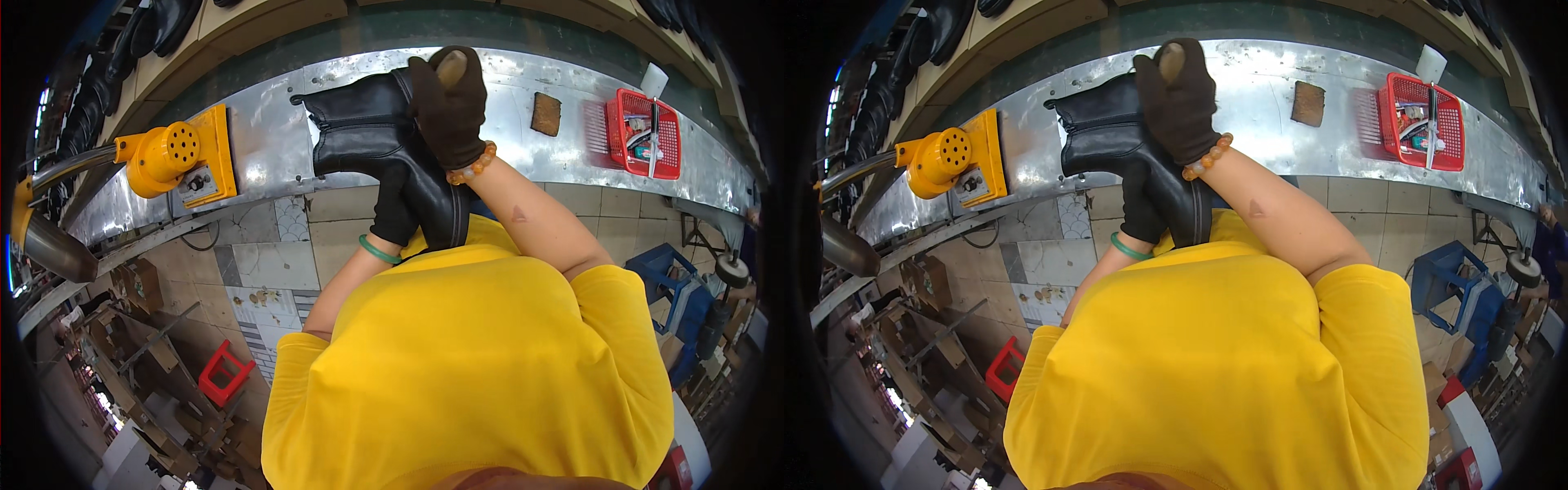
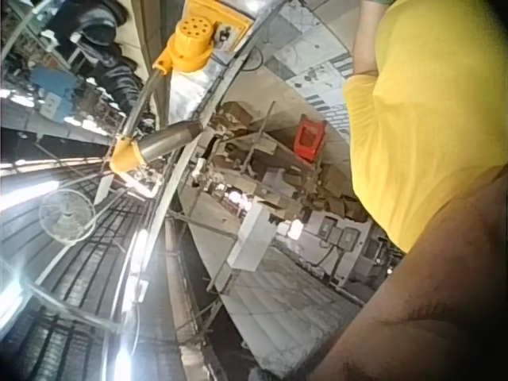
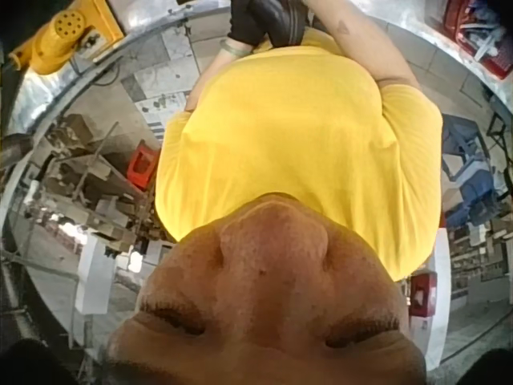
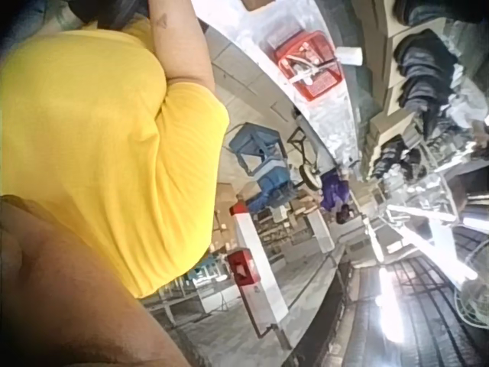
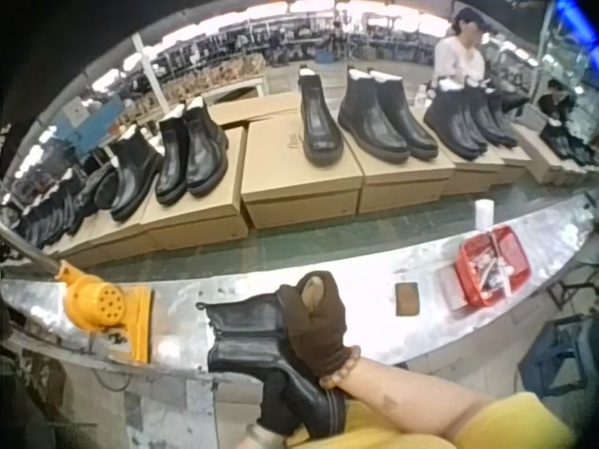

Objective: The person polishes black leather boots using a wooden block. They pick up boots from a conveyor belt, rub the surface with the block, and place them back on the belt. The process is repeated for multiple boots in a factory setting.

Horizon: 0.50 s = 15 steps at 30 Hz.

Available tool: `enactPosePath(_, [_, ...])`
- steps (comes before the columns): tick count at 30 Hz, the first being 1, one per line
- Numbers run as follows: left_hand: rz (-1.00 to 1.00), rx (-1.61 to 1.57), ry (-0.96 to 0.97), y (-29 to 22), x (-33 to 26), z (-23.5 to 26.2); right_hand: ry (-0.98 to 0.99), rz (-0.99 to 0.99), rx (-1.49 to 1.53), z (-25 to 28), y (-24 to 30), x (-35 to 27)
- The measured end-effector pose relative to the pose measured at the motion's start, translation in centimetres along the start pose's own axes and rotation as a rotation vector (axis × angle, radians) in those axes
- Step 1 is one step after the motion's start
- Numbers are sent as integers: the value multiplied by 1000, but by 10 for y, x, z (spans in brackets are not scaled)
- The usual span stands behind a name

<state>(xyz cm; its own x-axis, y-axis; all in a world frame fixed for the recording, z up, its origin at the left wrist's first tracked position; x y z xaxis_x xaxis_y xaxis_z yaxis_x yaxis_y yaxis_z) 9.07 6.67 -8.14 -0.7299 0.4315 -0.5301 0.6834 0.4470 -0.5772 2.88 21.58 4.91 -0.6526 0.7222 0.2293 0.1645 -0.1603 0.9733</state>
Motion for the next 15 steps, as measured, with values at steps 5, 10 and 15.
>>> enactPosePath(5, [1, -83, 77, 0, 0, -1, 20, -39, 75, -7, -16, 10])
enactPosePath(10, [-26, -49, 29, -2, 4, -3, -155, -491, 402, 15, -52, 21])
enactPosePath(15, [20, -126, 66, 4, 8, 0, -135, -655, 527, 25, -72, 11])
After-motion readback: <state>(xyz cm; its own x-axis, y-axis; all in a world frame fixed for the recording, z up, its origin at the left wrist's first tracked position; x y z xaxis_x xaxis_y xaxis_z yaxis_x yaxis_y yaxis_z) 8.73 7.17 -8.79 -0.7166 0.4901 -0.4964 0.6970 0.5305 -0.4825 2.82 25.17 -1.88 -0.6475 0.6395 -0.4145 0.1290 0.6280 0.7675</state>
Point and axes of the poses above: each hand's wrist, its own x-axis towards the middle knuckle, its own z-axis out of the back of the hand, y = z × x, the point moved 8 cm from there along x, towards the middle knuckle, and after that the axes turned 2 degrees about -y, right-handed, at the moved point
